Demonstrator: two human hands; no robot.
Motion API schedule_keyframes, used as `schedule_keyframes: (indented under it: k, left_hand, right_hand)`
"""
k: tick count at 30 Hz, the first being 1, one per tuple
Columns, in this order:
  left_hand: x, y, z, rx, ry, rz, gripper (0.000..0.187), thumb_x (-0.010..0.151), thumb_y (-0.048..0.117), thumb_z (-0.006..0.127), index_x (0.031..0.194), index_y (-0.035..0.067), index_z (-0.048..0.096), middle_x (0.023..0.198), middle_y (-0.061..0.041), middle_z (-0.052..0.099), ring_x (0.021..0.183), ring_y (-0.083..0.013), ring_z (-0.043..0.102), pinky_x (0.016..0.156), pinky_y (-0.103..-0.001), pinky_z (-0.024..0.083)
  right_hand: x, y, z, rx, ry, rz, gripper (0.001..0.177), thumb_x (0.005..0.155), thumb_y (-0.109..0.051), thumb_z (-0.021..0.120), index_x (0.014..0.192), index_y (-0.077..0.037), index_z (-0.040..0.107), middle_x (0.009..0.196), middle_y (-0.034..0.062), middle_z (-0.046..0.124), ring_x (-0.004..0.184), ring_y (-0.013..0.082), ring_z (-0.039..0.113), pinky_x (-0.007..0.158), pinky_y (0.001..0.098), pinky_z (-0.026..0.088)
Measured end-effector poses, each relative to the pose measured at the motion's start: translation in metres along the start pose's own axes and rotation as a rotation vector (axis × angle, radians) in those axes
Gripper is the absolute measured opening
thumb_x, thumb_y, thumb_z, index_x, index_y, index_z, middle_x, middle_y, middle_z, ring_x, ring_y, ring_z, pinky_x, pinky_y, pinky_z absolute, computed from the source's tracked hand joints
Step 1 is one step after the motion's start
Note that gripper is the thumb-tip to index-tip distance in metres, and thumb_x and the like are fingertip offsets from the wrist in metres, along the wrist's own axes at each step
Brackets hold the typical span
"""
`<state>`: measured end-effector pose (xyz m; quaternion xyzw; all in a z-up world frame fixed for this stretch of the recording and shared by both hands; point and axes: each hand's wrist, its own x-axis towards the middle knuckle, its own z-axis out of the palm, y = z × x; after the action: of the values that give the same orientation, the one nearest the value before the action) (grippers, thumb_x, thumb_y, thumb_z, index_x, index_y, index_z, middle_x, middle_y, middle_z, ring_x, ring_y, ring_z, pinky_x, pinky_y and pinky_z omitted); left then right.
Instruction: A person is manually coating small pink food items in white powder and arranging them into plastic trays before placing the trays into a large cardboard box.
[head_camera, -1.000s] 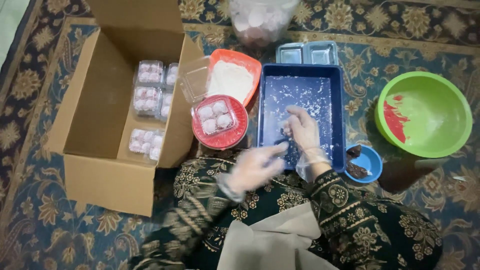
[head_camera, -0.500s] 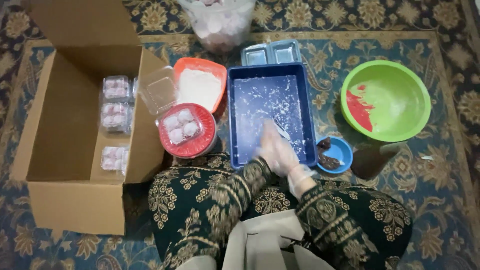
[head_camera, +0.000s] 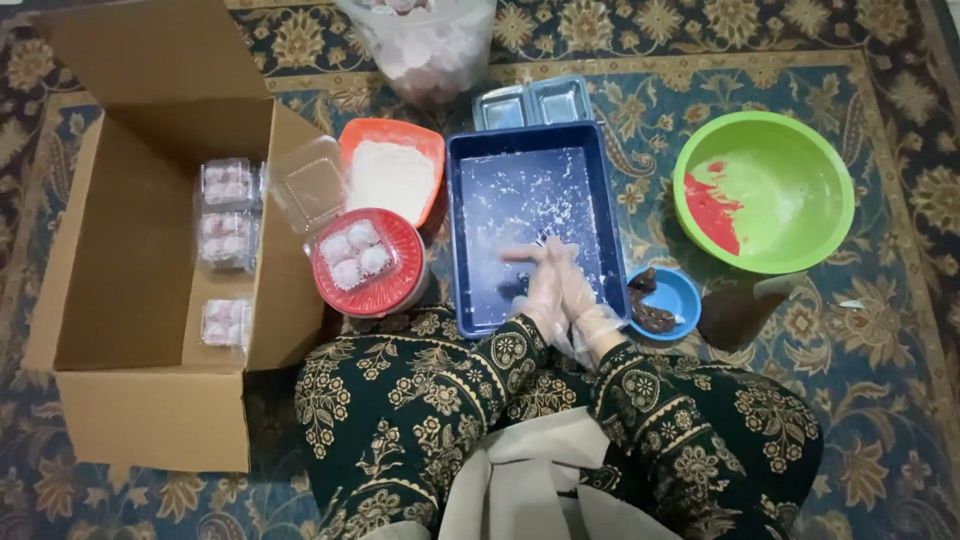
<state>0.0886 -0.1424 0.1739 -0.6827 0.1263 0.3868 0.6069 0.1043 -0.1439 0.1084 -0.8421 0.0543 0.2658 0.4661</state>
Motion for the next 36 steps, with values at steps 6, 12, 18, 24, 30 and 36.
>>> schedule_keyframes:
  k: [6, 12, 18, 24, 30, 36]
  left_hand:
    - [0.032, 0.031, 0.008, -0.741, 0.025, -0.295, 0.073, 0.093, 0.036, 0.043, 0.154, -0.004, 0.033, 0.092, -0.005, 0.076, 0.091, -0.0262, 0.071, 0.086, -0.047, 0.049]
    - [0.015, 0.016, 0.047, -1.673, 0.121, -0.228, 0.069, 0.091, 0.041, 0.054, 0.145, 0.000, 0.044, 0.099, -0.009, 0.075, 0.094, -0.0255, 0.071, 0.086, -0.044, 0.052]
    - [-0.013, 0.012, 0.064, -2.606, 0.248, -0.122, 0.065, 0.088, 0.045, 0.066, 0.137, 0.003, 0.055, 0.105, -0.013, 0.074, 0.097, -0.0247, 0.071, 0.086, -0.041, 0.055]
    - [-0.055, 0.019, 0.112, -3.516, 0.442, 0.047, 0.062, 0.086, 0.049, 0.078, 0.128, 0.006, 0.066, 0.112, -0.017, 0.072, 0.100, -0.0240, 0.071, 0.086, -0.038, 0.059]
    - [-0.065, 0.028, 0.239, -2.592, 1.041, -1.364, 0.008, 0.095, 0.025, 0.069, 0.091, 0.025, 0.077, 0.094, 0.002, 0.078, 0.098, -0.0163, 0.073, 0.095, -0.033, 0.054]
    - [-0.065, 0.004, 0.302, -2.632, 0.950, -1.544, 0.035, 0.097, 0.034, 0.057, 0.124, 0.016, 0.070, 0.125, -0.009, 0.070, 0.125, -0.0265, 0.061, 0.112, -0.040, 0.043]
  right_hand:
    - [0.001, 0.011, 0.017, -0.035, 0.136, 0.080, 0.070, 0.099, -0.069, 0.014, 0.062, -0.053, 0.071, 0.087, -0.0210, 0.073, 0.091, 0.0120, 0.070, 0.100, 0.0193, 0.047]
    - [-0.040, 0.005, 0.007, 1.020, 0.022, 0.155, 0.049, 0.082, -0.016, 0.085, 0.121, 0.007, 0.067, 0.121, 0.0229, 0.068, 0.098, 0.0297, 0.067, 0.082, 0.0428, 0.058]
    - [-0.018, 0.030, 0.023, -0.130, -0.050, -0.667, 0.049, 0.107, -0.028, 0.040, 0.141, 0.004, 0.054, 0.140, 0.0372, 0.053, 0.126, 0.0569, 0.048, 0.112, 0.0644, 0.038]
    - [-0.009, -0.016, -0.029, -0.043, -0.001, -0.337, 0.045, 0.100, -0.047, 0.051, 0.139, -0.028, 0.064, 0.138, 0.0046, 0.067, 0.131, 0.0299, 0.058, 0.115, 0.0424, 0.044]
    - [0.055, 0.034, -0.012, -0.249, 0.163, -0.438, 0.020, 0.082, -0.037, 0.071, 0.101, -0.039, 0.076, 0.100, -0.0171, 0.075, 0.104, 0.0102, 0.070, 0.094, 0.0302, 0.055]
    - [-0.015, -0.037, 0.033, -0.100, -0.112, -0.593, 0.023, 0.086, -0.020, 0.072, 0.107, -0.024, 0.079, 0.108, -0.0008, 0.078, 0.104, 0.0202, 0.073, 0.093, 0.0349, 0.058]
